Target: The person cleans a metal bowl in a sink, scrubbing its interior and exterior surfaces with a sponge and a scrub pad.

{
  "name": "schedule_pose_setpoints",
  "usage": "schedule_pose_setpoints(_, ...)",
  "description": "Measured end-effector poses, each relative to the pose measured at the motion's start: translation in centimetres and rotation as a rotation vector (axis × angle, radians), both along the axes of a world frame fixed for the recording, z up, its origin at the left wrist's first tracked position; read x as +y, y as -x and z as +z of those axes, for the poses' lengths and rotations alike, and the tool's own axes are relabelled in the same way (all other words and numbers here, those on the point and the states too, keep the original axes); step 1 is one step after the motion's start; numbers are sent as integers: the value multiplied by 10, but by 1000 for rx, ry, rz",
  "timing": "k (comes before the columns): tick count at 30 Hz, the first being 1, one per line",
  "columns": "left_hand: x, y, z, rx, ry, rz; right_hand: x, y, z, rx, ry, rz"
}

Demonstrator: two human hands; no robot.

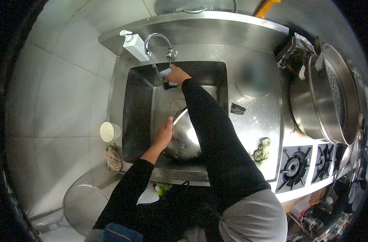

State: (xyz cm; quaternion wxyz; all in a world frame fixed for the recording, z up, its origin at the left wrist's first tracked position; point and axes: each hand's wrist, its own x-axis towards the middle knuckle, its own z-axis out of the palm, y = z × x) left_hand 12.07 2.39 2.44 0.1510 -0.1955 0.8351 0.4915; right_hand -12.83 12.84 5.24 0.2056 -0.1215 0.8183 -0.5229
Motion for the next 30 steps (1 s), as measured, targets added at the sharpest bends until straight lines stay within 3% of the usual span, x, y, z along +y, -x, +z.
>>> schedule_pose_setpoints(1,-1,0,-1,-4,0,-4,8,-8,13,131,-129,45)
schedule_pose_setpoints(4,-7,-3,-15,-146,-37,70,38,-36,21,197,-39,-32)
schedule_pose_setpoints(6,-16,1,-41,-109,88,145,64,-108,62,48,24,-222)
schedule_pose_setpoints(8,-16,1,-22,-79,5,129,54,-186,9,349,-273,-253)
schedule_pose_setpoints(9,-13,7,-14,-15,-70,120,61,-206,-7,346,-278,-258)
schedule_pose_setpoints(11,-9,7,-19,27,-10,120,83,-231,-27,992,-252,-118)
schedule_pose_setpoints(12,-9,2,-23,68,51,122,102,-214,-36,797,-169,-180)
schedule_pose_setpoints(13,-11,-1,-20,52,58,102,109,-198,-66,552,-45,-529)
schedule_pose_setpoints(14,-12,2,-12,1,56,71,122,-173,-101,289,-194,-747)
schedule_pose_setpoints(16,-8,12,-5,-41,52,23,110,-174,-100,376,-416,-684)
schedule_pose_setpoints(17,-7,13,-3,-92,-1,114,83,-195,-94,613,-573,-618)
schedule_pose_setpoints(18,-7,14,-3,-143,-56,212,65,-211,-70,809,-457,-439)
schedule_pose_setpoints(19,-14,14,-11,-24,60,126,50,-243,-31,891,-422,-372)
schedule_pose_setpoints(21,-21,14,-32,23,14,152,50,-252,-21,977,-384,-324)
schedule_pose_setpoints(22,-27,13,-37,67,-34,192,64,-234,-55,812,-314,-423)
schedule_pose_setpoints(23,-33,15,-26,-67,-26,164,79,-223,-78,637,-244,-521)
schedule_pose_setpoints(24,-31,15,-22,-69,-24,156,100,-210,-70,3,61,-696)
schedule_pose_setpoints(26,-22,22,-17,-109,-29,259,103,-185,-71,-254,-107,-969)
schedule_pose_setpoints(28,-21,27,-11,-86,-19,272,74,-224,-61,285,-180,-827)
schedule_pose_setpoints(30,-24,16,-16,-75,-12,299,51,-274,-61,566,-321,-528)
